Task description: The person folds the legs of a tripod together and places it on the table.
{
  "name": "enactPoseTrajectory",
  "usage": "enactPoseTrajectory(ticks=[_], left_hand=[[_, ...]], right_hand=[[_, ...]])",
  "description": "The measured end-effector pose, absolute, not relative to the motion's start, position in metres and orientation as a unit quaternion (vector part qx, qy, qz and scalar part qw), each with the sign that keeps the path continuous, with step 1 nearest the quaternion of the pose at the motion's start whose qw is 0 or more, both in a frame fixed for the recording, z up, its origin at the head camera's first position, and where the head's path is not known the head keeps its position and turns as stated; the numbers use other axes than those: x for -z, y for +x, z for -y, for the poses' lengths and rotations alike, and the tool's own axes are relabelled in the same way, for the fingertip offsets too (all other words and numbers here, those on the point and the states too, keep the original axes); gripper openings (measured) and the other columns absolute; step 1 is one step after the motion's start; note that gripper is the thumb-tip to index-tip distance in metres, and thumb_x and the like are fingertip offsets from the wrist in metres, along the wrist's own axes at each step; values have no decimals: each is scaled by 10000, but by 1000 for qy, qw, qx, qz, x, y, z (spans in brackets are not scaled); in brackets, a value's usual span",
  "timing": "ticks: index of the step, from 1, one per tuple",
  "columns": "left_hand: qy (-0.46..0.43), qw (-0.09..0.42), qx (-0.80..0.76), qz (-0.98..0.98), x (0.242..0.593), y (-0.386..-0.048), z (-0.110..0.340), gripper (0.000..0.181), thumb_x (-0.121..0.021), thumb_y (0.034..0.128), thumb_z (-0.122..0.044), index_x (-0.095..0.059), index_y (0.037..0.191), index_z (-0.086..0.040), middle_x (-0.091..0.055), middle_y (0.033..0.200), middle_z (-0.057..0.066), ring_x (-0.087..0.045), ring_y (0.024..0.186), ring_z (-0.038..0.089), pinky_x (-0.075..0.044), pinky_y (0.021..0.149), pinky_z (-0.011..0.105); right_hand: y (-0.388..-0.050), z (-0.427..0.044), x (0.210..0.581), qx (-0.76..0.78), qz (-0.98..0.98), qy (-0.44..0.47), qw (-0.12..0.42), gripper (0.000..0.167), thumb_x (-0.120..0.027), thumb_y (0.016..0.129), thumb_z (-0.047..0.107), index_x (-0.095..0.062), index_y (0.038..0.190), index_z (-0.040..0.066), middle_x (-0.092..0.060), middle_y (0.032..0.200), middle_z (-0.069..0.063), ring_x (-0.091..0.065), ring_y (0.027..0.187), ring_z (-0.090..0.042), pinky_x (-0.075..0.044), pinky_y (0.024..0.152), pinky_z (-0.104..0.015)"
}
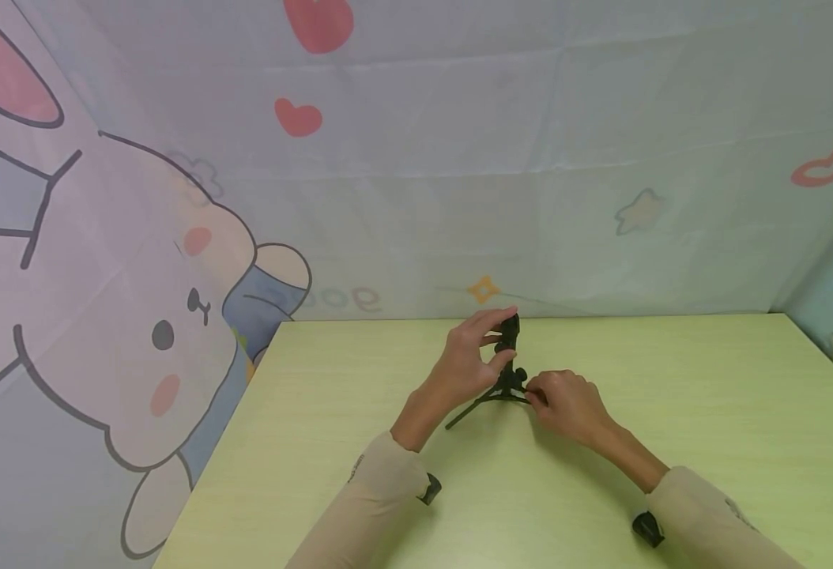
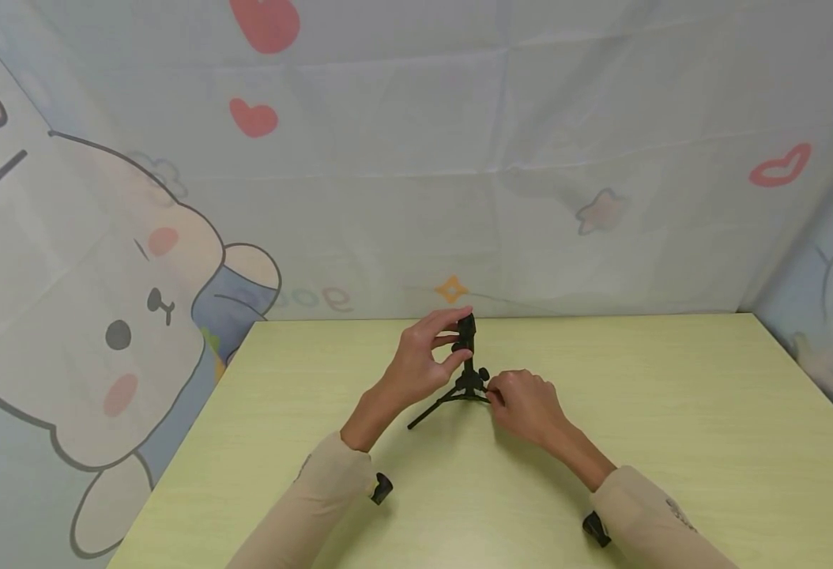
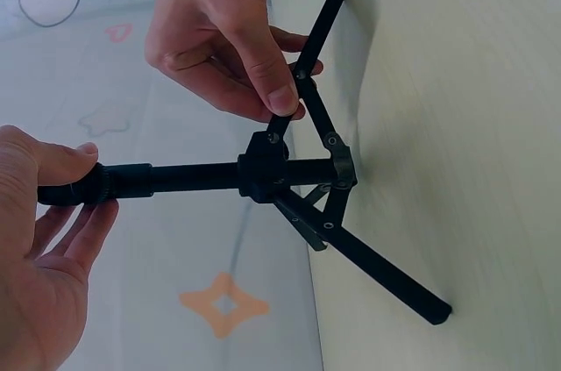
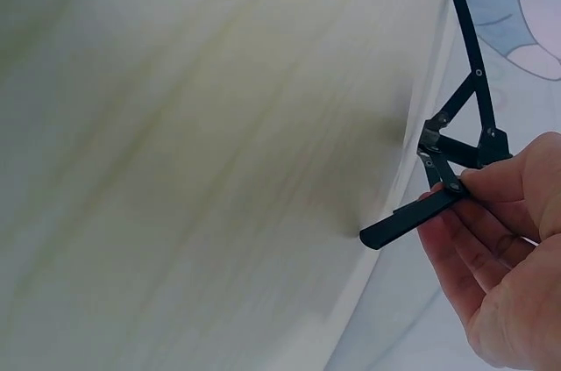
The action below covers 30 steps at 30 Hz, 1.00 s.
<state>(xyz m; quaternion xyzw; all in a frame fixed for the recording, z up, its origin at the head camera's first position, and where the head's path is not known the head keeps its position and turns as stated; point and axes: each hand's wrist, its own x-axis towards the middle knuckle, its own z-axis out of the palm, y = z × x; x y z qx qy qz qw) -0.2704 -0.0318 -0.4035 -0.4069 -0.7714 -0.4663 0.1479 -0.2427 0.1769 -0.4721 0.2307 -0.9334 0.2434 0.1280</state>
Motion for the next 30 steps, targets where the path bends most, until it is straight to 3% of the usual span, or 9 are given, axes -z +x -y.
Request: enactPoseTrajectory(ticks=[19,30], left_hand=[[-407,149,463,773,402,-270,33,587,-727,920,101,-532,1467,20,-581,1388,181,-629,1181,303,-587,975,292],[-403,149,463,776,401,-270,32,591,-733,910,109,-534,1460,24,-582,1389,181,-628,1183,305,-575,971,242]], right_hand=[[-242,-175,472,-269,924,221,155,57,-750,898,16,-800,893,44,-693,783,18,-533,599,-57,-448,447,-244],[-241,-174,471,-287,913,225,184,70,-741,903,1,-805,915,27,-711,796,4,-542,602,-50,-457,460,-236]])
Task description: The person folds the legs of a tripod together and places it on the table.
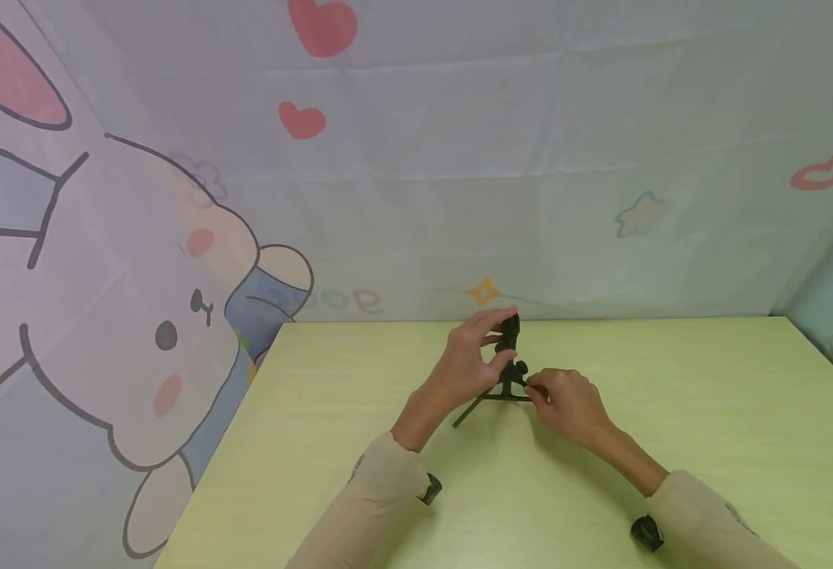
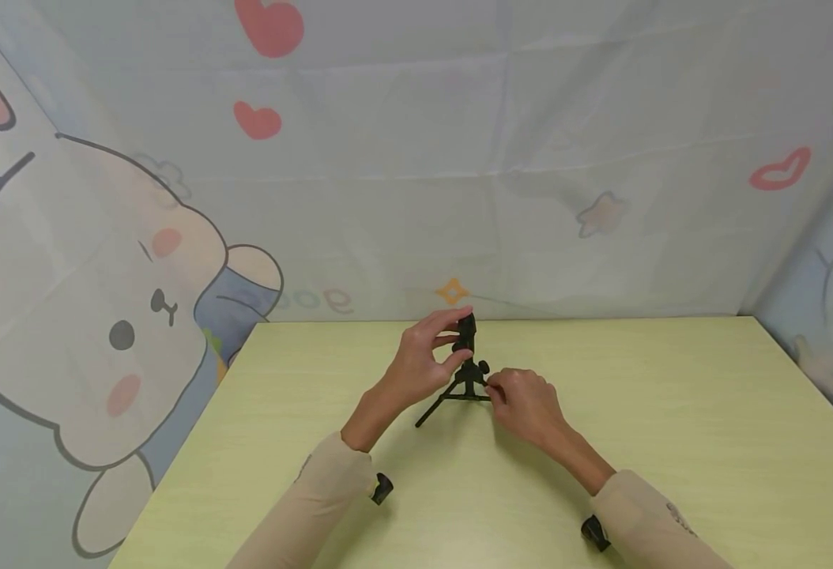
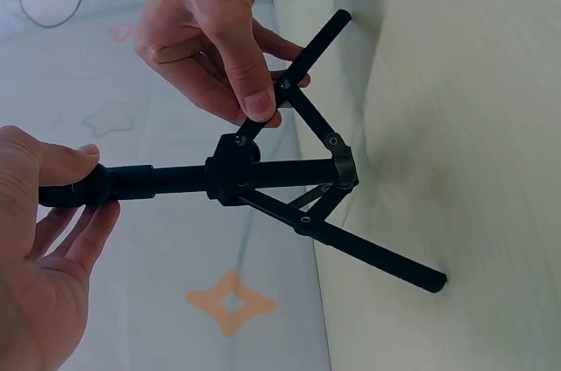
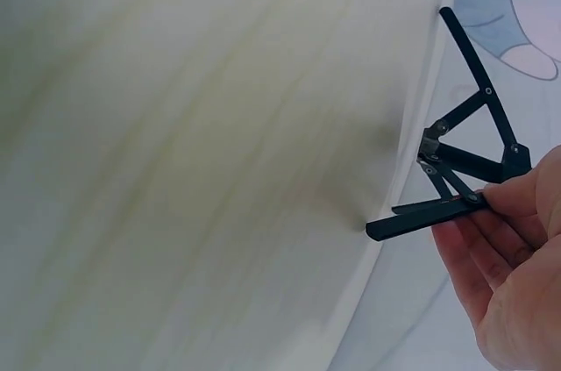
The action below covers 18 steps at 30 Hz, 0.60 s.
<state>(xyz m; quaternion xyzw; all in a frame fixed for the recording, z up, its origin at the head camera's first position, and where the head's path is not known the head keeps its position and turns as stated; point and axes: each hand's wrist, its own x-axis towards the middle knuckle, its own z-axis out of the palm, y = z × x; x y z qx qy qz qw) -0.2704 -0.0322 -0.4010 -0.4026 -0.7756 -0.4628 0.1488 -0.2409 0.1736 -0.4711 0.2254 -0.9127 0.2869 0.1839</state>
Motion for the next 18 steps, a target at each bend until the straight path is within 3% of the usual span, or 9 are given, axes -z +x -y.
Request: enactPoseTrajectory(ticks=[10,18], left_hand=[[-404,148,460,777,400,-272,31,593,-733,915,104,-524,1465,31,-575,1399,185,-625,1195,307,-572,975,238],[-401,142,458,781,397,-271,30,590,-729,926,87,-518,1473,27,-567,1413,178,-618,1202,300,-554,985,207]], right_hand=[[-243,-171,474,-315,884,236,251,59,-767,873,-48,-800,897,-5,-756,817,-69,-653,606,-130,-511,477,-243],[-245,-171,472,-326,873,249,263,62,-779,863,-68,-798,912,-35,-757,822,-123,-678,622,-164,-533,504,-250]])
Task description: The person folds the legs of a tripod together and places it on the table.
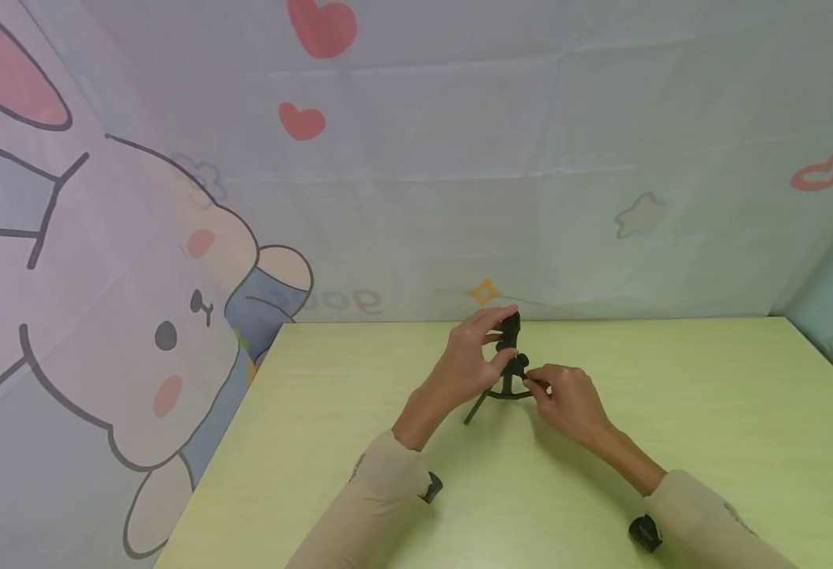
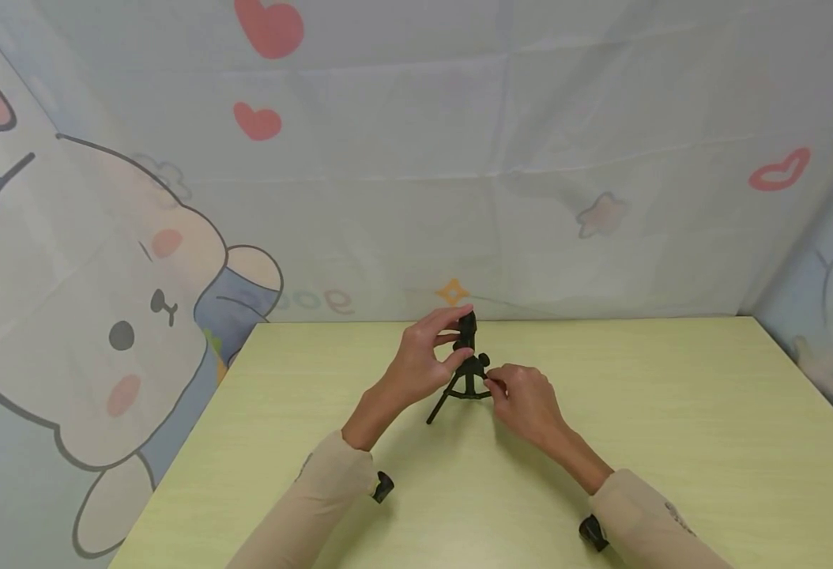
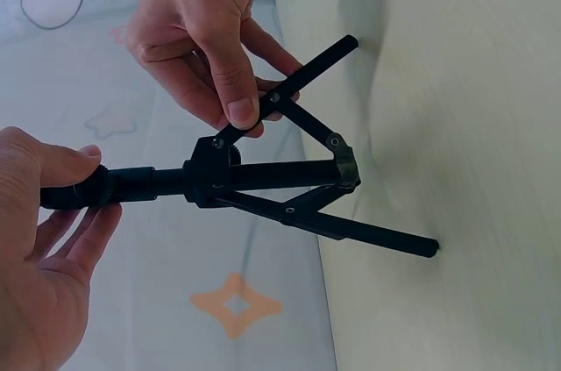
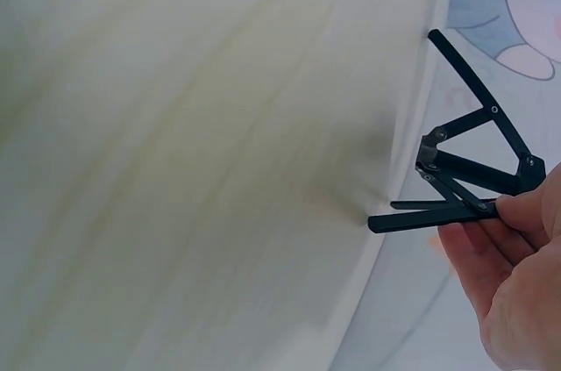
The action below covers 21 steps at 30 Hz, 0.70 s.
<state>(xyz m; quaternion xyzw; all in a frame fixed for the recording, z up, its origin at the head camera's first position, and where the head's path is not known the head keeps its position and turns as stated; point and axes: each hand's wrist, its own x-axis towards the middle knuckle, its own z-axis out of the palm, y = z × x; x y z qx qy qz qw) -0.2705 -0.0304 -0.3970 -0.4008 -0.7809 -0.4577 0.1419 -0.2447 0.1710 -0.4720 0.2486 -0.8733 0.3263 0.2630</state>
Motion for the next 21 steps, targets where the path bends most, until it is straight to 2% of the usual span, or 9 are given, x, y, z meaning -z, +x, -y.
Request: enactPoseTrajectory(ticks=[7,14,21], left_hand=[[-396,140,449,789,397,-271,30,588,-722,934,81,-509,1479,20,-562,1411,171,-620,1197,304,-546,984,186],[-399,136,446,789,397,-273,32,594,-719,935,83,-500,1484,23,-556,1417,172,-627,1191,305,-566,981,231],[-407,136,445,786,395,-272,33,593,-719,935,84,-495,1482,33,-559,1397,181,-624,1193,310,-553,977,194]], right_hand=[[-247,-170,469,-330,870,259,261,91,-758,865,-108,-794,898,-32,-754,815,-96,-663,626,-156,-533,515,-260],[-248,-168,472,-343,865,255,263,69,-763,862,-99,-791,910,-57,-755,819,-137,-659,612,-150,-526,506,-247],[-248,-167,472,-350,862,249,268,71,-786,859,-79,-796,919,-43,-760,828,-141,-681,631,-158,-547,527,-266]])
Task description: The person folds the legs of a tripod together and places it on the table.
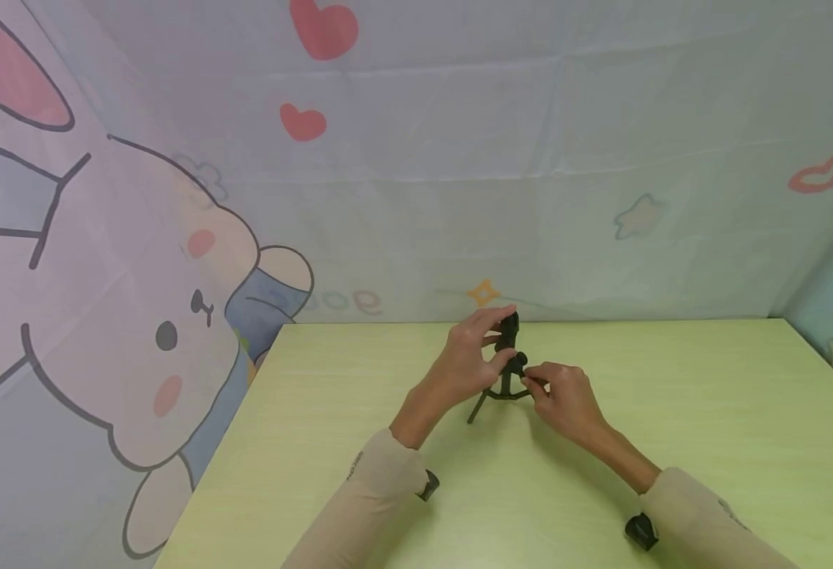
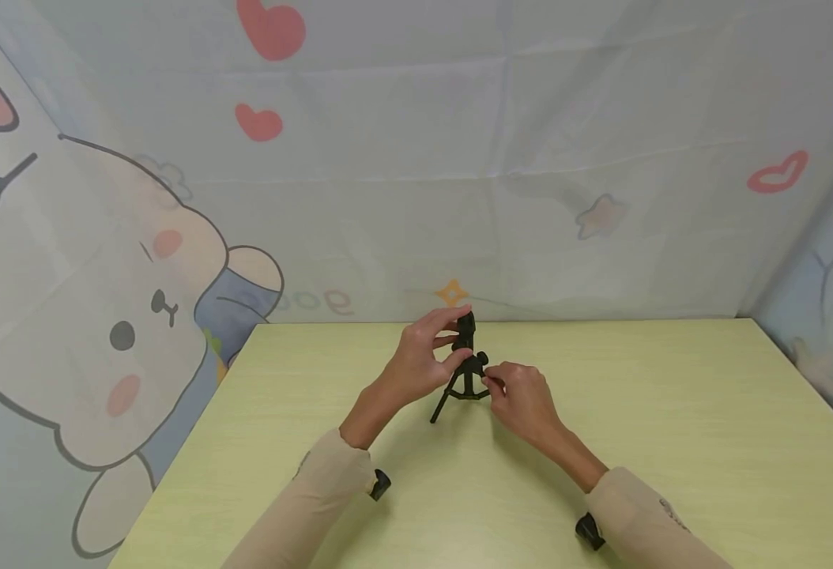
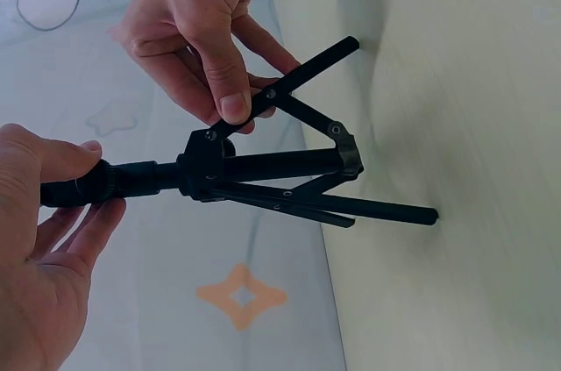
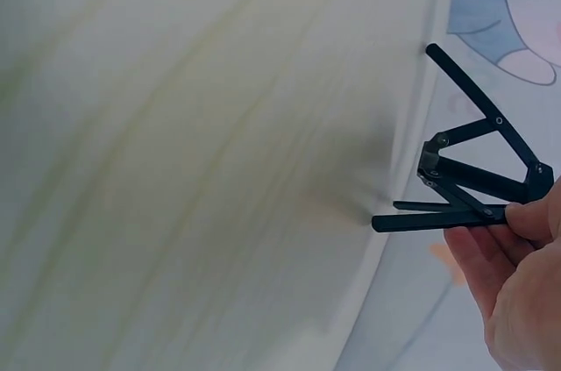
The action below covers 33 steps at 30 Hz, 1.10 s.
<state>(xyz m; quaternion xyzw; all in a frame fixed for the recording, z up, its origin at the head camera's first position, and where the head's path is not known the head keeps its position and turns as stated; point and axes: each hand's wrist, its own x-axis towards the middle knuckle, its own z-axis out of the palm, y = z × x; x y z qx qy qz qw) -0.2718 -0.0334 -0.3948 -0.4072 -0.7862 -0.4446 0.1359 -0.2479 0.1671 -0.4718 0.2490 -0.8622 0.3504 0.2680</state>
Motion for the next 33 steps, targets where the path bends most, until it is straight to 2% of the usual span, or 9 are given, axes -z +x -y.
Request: enactPoseTrajectory(ticks=[12,22,27,33], left_hand=[[-404,131,434,794,392,-271,34,586,-713,951,58,-487,1491,28,-559,1388,177,-613,1196,304,-551,977,190],[-399,132,431,798,394,-273,33,581,-720,946,57,-497,1481,20,-560,1397,162,-617,1195,292,-547,967,170],[-400,138,431,797,394,-273,34,577,-722,946,52,-501,1477,24,-565,1389,166,-623,1182,295,-554,961,180],[-403,146,431,794,393,-276,37,581,-732,945,39,-502,1479,23,-559,1401,177,-626,1186,305,-559,960,189]], right_hand=[[-251,-167,477,-364,848,249,294,112,-783,826,-130,-791,902,-49,-761,805,-93,-696,638,-175,-552,529,-276],[-251,-165,478,-386,844,234,290,103,-762,856,-123,-796,926,-55,-764,811,-99,-743,705,-236,-591,546,-293],[-251,-163,478,-401,839,231,285,99,-751,878,-112,-797,947,-59,-770,831,-113,-748,721,-246,-590,551,-228],[-253,-162,475,-408,838,237,274,107,-754,875,-115,-794,960,-64,-770,842,-119,-723,665,-208,-526,525,-134]])
